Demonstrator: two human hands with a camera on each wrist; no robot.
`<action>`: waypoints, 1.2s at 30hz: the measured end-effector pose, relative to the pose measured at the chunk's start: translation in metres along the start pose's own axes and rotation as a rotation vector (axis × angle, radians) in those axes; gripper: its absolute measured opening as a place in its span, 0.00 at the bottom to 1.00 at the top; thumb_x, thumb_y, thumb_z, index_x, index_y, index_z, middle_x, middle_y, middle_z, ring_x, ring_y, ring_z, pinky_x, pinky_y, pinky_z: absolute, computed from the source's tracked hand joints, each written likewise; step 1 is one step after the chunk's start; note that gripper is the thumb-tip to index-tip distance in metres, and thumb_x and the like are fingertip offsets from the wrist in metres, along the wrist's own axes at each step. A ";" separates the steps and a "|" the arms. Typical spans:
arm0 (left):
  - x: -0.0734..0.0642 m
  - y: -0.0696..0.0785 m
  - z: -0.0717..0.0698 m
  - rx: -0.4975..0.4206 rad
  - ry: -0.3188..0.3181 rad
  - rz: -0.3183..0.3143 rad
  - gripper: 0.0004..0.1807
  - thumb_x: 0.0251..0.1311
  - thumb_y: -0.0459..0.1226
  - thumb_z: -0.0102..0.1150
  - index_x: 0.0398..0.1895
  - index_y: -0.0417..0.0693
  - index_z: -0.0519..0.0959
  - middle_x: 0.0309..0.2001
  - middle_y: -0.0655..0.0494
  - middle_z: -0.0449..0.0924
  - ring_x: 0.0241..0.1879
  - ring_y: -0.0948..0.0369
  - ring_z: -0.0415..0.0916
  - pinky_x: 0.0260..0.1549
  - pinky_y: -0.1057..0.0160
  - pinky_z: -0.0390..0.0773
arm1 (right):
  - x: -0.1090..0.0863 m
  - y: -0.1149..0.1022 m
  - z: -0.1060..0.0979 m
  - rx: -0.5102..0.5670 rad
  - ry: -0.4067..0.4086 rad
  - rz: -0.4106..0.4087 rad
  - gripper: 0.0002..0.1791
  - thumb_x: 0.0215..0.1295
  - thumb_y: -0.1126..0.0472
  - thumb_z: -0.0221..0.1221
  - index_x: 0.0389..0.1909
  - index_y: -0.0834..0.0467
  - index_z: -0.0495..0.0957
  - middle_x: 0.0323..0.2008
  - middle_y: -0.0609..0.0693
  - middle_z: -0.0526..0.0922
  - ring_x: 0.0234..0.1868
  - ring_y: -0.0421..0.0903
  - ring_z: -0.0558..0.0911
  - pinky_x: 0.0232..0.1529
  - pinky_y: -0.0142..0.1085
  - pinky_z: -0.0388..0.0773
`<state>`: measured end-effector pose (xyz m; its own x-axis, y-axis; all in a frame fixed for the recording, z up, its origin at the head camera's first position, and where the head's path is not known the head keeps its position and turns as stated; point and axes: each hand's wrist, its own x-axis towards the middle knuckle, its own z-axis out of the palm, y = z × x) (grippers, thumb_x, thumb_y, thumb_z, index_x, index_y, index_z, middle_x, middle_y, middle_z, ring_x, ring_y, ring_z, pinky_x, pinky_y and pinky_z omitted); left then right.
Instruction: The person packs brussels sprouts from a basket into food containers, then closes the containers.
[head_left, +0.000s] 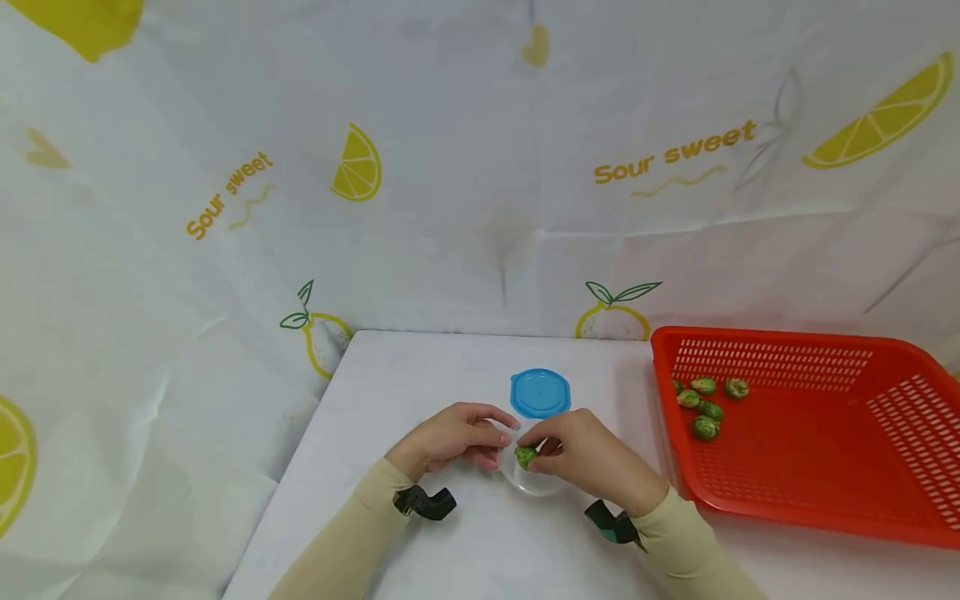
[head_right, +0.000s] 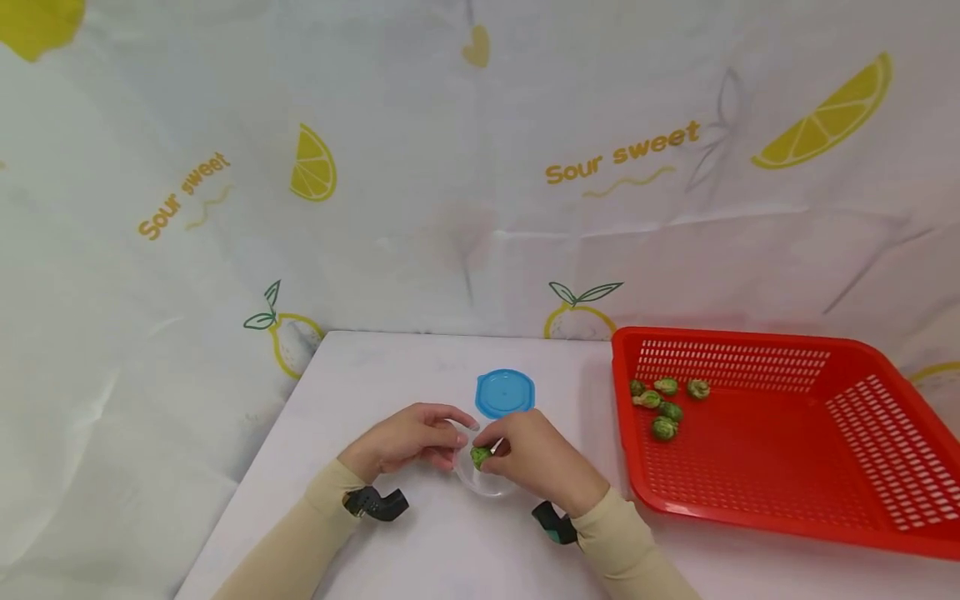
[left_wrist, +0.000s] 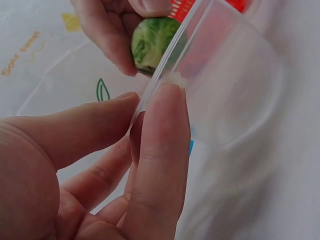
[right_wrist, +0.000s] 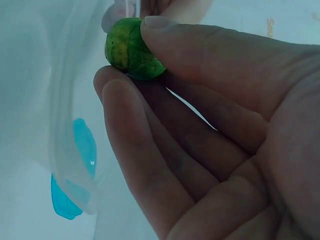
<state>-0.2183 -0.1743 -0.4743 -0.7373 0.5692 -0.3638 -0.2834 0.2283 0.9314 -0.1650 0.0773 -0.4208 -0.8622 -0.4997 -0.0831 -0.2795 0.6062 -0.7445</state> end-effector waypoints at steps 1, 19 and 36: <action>0.000 0.000 0.000 -0.002 -0.004 0.002 0.19 0.73 0.36 0.68 0.64 0.44 0.83 0.37 0.54 0.90 0.31 0.63 0.87 0.39 0.65 0.92 | 0.001 0.001 0.001 -0.005 0.000 -0.007 0.12 0.64 0.65 0.75 0.48 0.56 0.92 0.36 0.44 0.91 0.37 0.40 0.86 0.36 0.29 0.86; 0.000 -0.005 0.005 -0.013 0.000 -0.011 0.16 0.72 0.34 0.68 0.61 0.46 0.84 0.35 0.53 0.88 0.29 0.62 0.87 0.36 0.65 0.92 | -0.002 0.007 0.010 -0.026 -0.024 -0.015 0.11 0.63 0.67 0.75 0.46 0.57 0.92 0.38 0.44 0.91 0.36 0.40 0.85 0.35 0.28 0.86; 0.002 -0.002 0.003 -0.019 -0.010 -0.004 0.18 0.72 0.34 0.69 0.62 0.45 0.84 0.35 0.54 0.89 0.29 0.62 0.87 0.35 0.65 0.92 | 0.004 0.001 0.014 -0.076 -0.009 -0.012 0.10 0.62 0.69 0.75 0.45 0.58 0.92 0.37 0.46 0.91 0.35 0.40 0.84 0.36 0.32 0.88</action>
<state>-0.2177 -0.1712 -0.4768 -0.7302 0.5761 -0.3673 -0.2980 0.2153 0.9300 -0.1626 0.0673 -0.4318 -0.8550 -0.5123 -0.0806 -0.3213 0.6454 -0.6930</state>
